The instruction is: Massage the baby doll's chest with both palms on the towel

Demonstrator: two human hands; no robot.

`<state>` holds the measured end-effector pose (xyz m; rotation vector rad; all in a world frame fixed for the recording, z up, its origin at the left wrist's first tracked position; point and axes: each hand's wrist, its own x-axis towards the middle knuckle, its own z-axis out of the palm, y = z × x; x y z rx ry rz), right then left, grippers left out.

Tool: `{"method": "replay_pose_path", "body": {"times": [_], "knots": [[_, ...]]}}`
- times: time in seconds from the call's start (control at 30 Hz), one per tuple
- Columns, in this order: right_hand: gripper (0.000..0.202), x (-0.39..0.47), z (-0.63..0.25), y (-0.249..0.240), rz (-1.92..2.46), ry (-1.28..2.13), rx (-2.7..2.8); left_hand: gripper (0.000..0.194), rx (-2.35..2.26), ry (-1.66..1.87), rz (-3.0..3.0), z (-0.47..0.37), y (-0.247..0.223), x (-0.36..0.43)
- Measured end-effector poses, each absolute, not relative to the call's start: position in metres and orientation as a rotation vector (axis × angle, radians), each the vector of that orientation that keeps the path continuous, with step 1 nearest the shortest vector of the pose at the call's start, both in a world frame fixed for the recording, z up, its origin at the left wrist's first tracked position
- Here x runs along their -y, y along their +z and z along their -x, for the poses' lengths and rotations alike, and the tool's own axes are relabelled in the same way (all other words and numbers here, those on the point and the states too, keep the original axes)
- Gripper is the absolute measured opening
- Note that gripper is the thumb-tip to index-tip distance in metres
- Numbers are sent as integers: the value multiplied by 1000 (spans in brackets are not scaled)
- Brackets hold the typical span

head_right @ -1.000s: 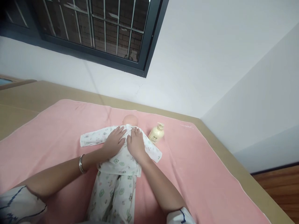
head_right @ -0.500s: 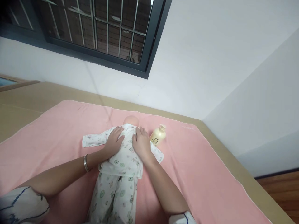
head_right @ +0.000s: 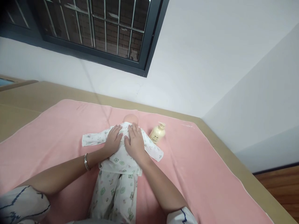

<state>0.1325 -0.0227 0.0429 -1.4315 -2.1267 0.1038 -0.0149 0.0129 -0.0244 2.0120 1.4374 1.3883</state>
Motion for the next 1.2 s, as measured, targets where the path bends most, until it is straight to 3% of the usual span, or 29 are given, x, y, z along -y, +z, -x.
{"method": "replay_pose_path", "body": {"times": [0.47, 0.67, 0.83, 0.93, 1.07, 1.2], "knots": [[54, 24, -130, 42, 1494, 250, 2251, 41, -1470, 1357, -2171, 15, -23, -13], [51, 37, -142, 82, 1480, 299, 2210, 45, -1370, 1197, -2465, 10, -3, 12], [51, 46, -172, 123, 1515, 168, 2001, 46, -997, 1030, -2573, -4, 17, 60], [52, 50, -195, 142, 1590, 74, 1853, 37, -760, 962, -2319, -19, 31, 71], [55, 49, -219, 155, 1745, -4, 1702, 34, -695, 925, -1507, -48, 62, 45], [55, 36, -227, 148, 1878, 3, 1699, 62, -558, 778, -932, -74, 98, -5]]}}
